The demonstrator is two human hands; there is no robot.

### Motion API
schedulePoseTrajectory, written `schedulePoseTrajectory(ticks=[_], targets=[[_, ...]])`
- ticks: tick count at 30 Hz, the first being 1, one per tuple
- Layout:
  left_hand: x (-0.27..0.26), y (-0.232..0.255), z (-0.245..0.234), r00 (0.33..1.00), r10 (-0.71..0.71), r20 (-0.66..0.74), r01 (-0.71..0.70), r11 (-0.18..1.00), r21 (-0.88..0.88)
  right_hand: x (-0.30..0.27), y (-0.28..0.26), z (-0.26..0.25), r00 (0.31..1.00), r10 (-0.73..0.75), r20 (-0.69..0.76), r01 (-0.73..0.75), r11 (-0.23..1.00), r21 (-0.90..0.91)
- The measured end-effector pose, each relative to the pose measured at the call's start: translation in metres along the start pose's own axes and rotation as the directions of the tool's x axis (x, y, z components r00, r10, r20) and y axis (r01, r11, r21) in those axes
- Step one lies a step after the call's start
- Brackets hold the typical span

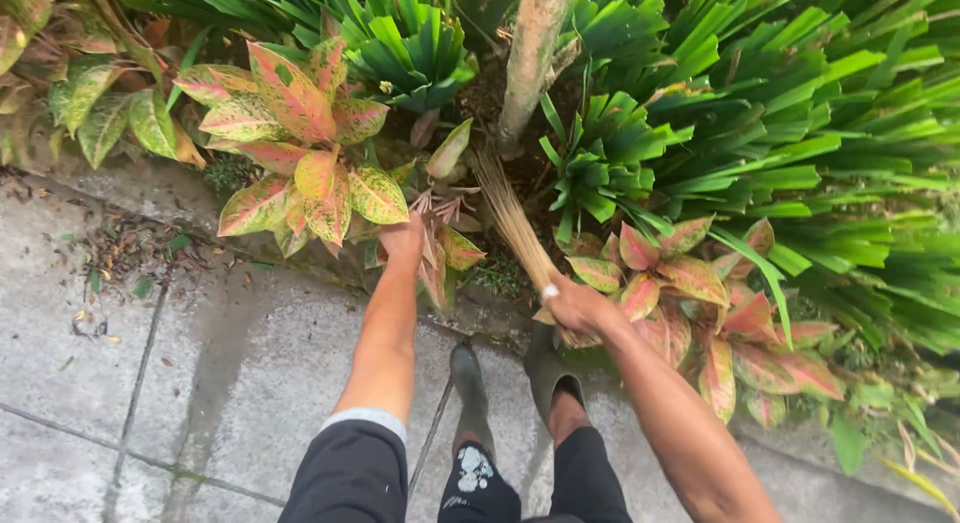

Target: Sweeping leaves and debris from a garden walkway and plant bed using a stick broom.

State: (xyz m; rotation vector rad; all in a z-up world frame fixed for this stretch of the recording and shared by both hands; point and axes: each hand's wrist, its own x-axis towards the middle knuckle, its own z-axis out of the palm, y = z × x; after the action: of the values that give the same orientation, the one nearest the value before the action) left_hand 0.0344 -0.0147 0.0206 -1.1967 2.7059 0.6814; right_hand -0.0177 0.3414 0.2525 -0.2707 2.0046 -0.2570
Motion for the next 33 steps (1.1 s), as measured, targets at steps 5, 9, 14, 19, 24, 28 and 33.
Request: schedulePoseTrajectory(ticks=[5,9,14,19,24,28,33], targets=[[0.005,0.016,-0.005,0.993,0.114,0.006,-0.114,0.988,0.1,-0.16,-0.004,-0.061,1.0,0.023,-0.021,-0.026,0.984,-0.177],[0.005,0.013,-0.016,0.997,-0.003,0.081,0.002,1.0,0.012,-0.165,-0.04,-0.078,0.986,-0.022,-0.164,0.031,0.998,0.052],[-0.011,0.005,-0.022,0.996,0.086,0.012,-0.085,0.996,-0.03,-0.036,-0.016,-0.031,0.988,0.036,-0.15,-0.029,0.998,0.05],[0.001,-0.007,-0.01,0.966,0.218,-0.141,-0.21,0.975,0.075,-0.11,0.018,-0.022,0.998,0.039,0.058,-0.044,0.995,0.091],[-0.001,0.004,-0.025,0.995,0.087,0.052,-0.096,0.977,0.189,-0.196,0.043,-0.037,0.956,-0.259,-0.136,0.248,0.964,-0.093],[-0.001,-0.004,-0.024,0.989,0.143,0.041,-0.148,0.956,0.254,-0.229,-0.028,-0.09,0.975,0.221,0.007,-0.22,0.973,-0.07],[-0.015,0.008,-0.049,0.993,0.116,-0.026,-0.111,0.984,0.136,-0.161,-0.015,-0.073,0.99,-0.035,-0.136,0.06,0.981,0.183]])
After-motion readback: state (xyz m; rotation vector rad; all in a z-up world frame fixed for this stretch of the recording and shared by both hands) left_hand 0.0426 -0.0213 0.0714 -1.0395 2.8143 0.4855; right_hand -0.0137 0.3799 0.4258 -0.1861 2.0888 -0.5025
